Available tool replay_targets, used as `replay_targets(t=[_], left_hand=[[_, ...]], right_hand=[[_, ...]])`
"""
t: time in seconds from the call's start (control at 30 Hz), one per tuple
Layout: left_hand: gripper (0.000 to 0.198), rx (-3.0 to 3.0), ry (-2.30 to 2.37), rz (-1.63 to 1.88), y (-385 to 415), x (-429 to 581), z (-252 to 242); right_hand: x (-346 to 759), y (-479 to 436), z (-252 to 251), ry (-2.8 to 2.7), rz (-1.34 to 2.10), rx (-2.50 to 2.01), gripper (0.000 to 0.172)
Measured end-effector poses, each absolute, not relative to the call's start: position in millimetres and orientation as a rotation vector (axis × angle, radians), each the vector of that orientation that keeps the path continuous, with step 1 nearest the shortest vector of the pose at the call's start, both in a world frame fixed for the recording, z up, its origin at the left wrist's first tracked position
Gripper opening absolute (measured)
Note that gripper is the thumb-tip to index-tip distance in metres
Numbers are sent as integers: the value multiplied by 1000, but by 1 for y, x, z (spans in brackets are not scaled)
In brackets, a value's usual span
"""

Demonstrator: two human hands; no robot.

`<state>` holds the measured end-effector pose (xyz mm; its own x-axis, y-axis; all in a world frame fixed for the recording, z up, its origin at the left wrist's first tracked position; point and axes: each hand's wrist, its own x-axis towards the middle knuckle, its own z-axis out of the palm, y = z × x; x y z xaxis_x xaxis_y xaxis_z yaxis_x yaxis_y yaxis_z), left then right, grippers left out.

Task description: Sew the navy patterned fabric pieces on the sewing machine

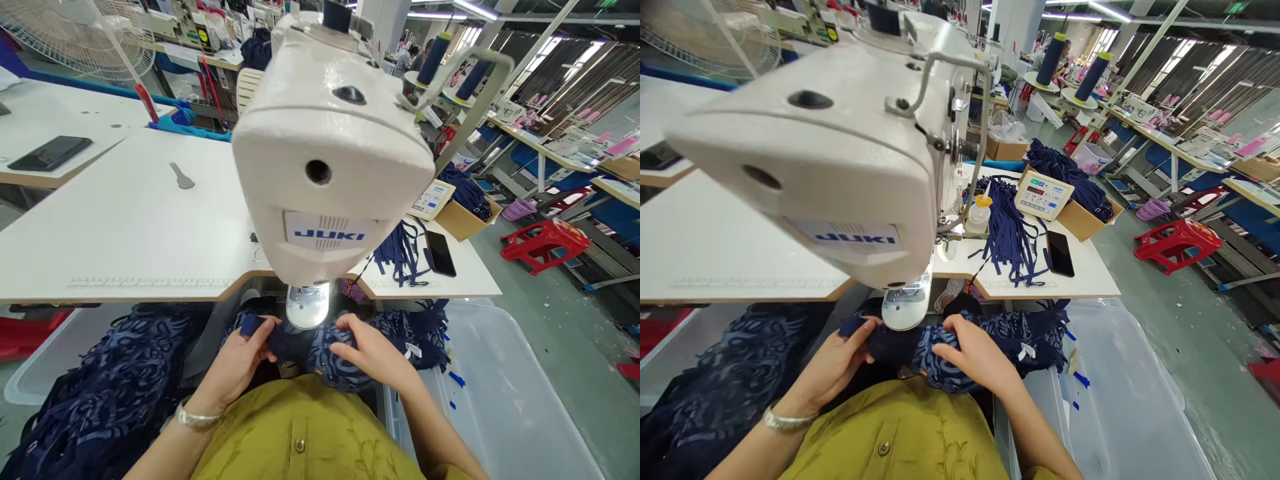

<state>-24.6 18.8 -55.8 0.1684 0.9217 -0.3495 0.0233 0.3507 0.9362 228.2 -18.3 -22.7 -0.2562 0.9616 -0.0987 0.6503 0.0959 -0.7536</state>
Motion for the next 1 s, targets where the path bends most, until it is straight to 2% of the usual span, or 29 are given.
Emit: replay_targets(t=[0.07, 0.17, 0.37, 0.6, 0.73, 0.9, 1.0], left_hand=[[35, 1074, 1223, 758, 11, -29, -35], [31, 1318, 1154, 642, 2, -26, -4], [26, 1745, 1067, 675, -1, -15, 33], [26, 1803, 1133, 799, 4, 0, 36], [31, 1874, 1138, 779, 5, -1, 30], [37, 2590, 1323, 1257, 12, -7, 22], [37, 3027, 1035, 1175, 18, -4, 15]], right_hand=[[212, -17, -18, -2055, 901, -1417, 38], [188, -20, -12, -2124, 993, -1149, 25], [181, -29, -9, -1650, 1080, -1078, 26], [185, -28, 2, -1609, 1026, -1154, 22], [188, -17, 7, -1580, 913, -1287, 11], [190, 7, 16, -1616, 828, -1481, 21], [189, 20, 15, -1649, 896, -1502, 17]])
